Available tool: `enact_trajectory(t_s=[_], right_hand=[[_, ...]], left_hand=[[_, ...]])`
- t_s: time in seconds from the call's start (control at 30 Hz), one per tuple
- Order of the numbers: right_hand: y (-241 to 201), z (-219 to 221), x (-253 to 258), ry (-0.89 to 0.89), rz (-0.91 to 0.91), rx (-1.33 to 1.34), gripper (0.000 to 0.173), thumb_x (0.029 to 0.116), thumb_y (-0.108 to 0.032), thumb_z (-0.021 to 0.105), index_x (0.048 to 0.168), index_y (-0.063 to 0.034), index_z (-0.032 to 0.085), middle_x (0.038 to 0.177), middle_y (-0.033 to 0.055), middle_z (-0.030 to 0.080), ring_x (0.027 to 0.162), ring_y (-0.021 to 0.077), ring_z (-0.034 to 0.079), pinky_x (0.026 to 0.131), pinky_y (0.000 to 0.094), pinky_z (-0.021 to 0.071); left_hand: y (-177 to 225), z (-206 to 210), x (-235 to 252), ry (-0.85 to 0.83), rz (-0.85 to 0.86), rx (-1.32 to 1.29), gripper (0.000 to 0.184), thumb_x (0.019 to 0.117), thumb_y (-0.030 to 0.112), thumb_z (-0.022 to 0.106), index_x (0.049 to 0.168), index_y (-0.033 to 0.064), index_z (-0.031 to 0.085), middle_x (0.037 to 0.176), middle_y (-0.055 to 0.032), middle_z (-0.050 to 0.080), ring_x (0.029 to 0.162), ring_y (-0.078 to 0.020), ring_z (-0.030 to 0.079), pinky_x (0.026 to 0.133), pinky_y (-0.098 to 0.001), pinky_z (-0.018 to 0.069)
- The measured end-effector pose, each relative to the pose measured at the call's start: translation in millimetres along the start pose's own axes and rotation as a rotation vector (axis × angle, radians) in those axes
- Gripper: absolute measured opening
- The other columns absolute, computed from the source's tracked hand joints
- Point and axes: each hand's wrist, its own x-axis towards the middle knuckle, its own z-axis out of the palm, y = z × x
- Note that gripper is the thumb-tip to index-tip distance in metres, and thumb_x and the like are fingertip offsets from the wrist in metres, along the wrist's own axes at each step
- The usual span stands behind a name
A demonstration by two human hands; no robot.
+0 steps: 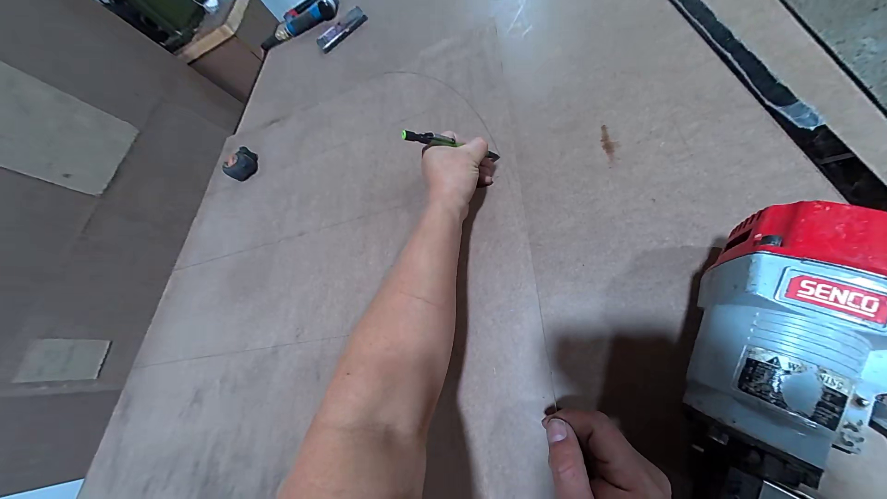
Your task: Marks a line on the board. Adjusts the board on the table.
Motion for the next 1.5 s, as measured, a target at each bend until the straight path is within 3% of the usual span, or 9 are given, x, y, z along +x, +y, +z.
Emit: enact_trajectory(t_s=[1.5], right_hand=[[4, 2, -1, 0.035, -0.021, 0.008, 0.019, 0.0997, -0.017, 0.058, 0.092, -0.0096, 0.074, 0.072, -0.0074, 0.065, 0.059, -0.0024, 0.058, 0.049, 0.015, 0.0492]], left_hand=[[-1, -12, -55, -0.111, 0.02, 0.005, 0.01, 0.093, 0.004, 0.066, 0.089, 0.0022, 0.057, 0.071, -0.0106, 0.072, 0.058, -0.0186, 0.071, 0.056, -0.0304, 0.0609]])
